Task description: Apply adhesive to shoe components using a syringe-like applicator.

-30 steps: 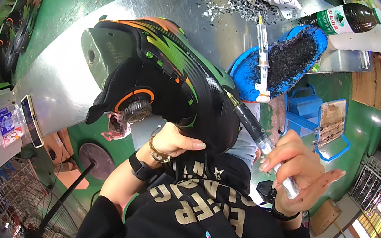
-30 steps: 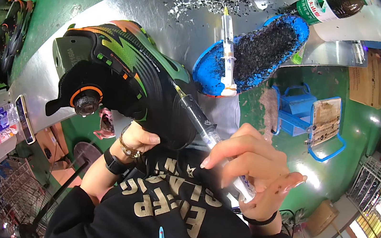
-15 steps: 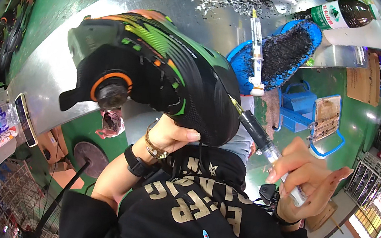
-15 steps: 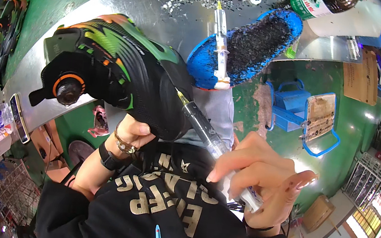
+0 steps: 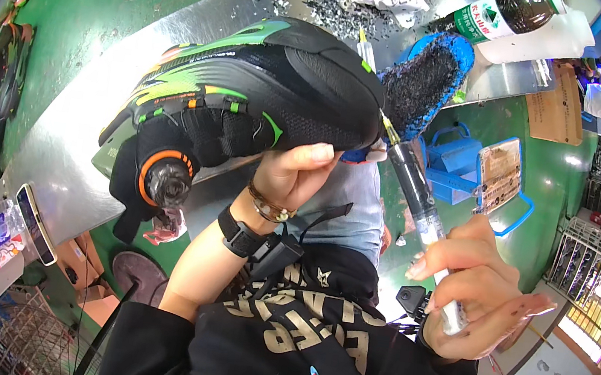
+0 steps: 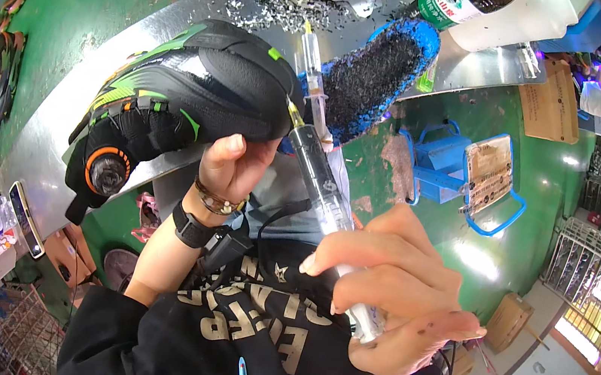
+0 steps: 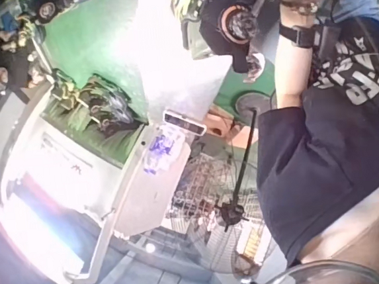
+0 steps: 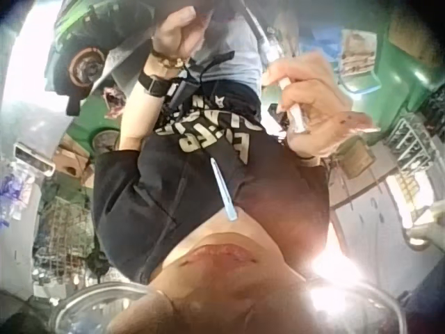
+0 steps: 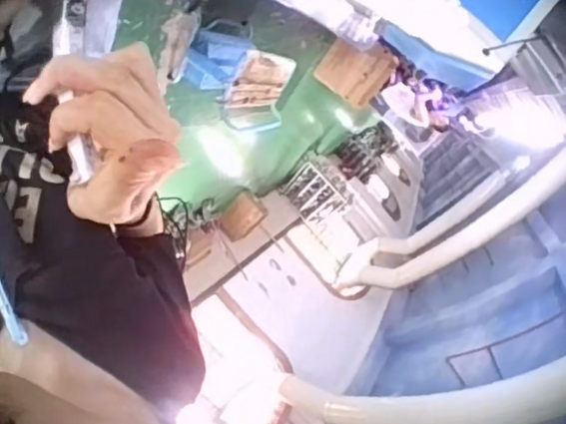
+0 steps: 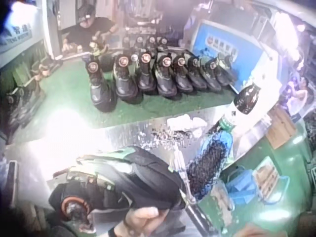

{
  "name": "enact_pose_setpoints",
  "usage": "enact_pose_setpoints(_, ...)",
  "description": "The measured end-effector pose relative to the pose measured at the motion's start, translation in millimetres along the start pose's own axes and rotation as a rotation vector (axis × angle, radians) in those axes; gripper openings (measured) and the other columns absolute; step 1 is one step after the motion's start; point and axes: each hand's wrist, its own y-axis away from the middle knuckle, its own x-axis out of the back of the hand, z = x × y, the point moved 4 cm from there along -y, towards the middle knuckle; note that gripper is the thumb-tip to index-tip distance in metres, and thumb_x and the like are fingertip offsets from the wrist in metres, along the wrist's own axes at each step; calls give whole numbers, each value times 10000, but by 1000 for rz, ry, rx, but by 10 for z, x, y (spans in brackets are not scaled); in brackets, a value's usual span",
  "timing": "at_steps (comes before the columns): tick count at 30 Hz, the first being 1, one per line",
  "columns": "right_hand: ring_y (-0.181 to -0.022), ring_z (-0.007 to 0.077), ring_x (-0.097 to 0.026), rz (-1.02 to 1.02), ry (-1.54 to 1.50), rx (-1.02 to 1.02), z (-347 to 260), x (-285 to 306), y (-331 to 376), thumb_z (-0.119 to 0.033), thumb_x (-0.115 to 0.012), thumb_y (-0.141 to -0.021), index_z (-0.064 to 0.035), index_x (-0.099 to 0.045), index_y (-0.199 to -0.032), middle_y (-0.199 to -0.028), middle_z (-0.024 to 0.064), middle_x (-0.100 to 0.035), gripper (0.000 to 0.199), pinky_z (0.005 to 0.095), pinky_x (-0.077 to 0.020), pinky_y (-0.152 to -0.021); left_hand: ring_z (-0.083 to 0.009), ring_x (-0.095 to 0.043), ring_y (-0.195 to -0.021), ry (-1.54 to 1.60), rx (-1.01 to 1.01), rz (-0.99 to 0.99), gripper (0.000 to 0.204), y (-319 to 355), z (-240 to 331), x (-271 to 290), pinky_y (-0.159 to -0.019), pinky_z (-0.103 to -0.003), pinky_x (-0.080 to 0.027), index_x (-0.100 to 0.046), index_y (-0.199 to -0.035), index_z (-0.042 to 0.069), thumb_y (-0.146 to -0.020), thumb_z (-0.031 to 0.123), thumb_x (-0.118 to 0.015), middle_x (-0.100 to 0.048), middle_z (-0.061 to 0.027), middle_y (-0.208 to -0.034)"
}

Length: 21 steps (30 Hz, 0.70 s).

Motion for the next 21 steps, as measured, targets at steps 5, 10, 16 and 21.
enact_pose_setpoints(5,-552,219,-425,27,147,132,11,-153,-138,-266,-342,-915,-58,-514,-586,-770,117,-644,426,301,-339,-507,-234,-534,-1137,-32,-18,327,383,-166,59,-88,-1016,-368,-419,-514,-1192,20,-828,87,-613,-573,-107,-1196)
enact_pose_setpoints(10,-559,217,-441,104,179,210,61,-325,-212,-313,-309,-967,-36,-501,-598,-767,111,-634,500,293,-349,-490,-159,-584,-1013,37,-84,448,155,-344,138,-307,-986,-318,-437,-621,-972,25,-826,71,-646,-636,-67,-1022)
enact_pose_setpoints(16,-552,205,-451,113,232,218,95,-471,-188,-354,-209,-992,-38,-506,-604,-768,88,-637,582,278,-379,-475,-136,-596,-930,65,-24,639,165,-448,186,-408,-916,-295,-477,-618,-939,29,-811,112,-683,-642,-54,-967)
enact_pose_setpoints(21,-570,213,-493,162,178,138,110,-532,-133,-336,-211,-991,-39,-516,-597,-784,87,-647,580,280,-403,-496,-192,-584,-981,56,8,688,239,-534,211,-418,-921,-317,-486,-593,-996,13,-805,117,-691,-619,-93,-1040)
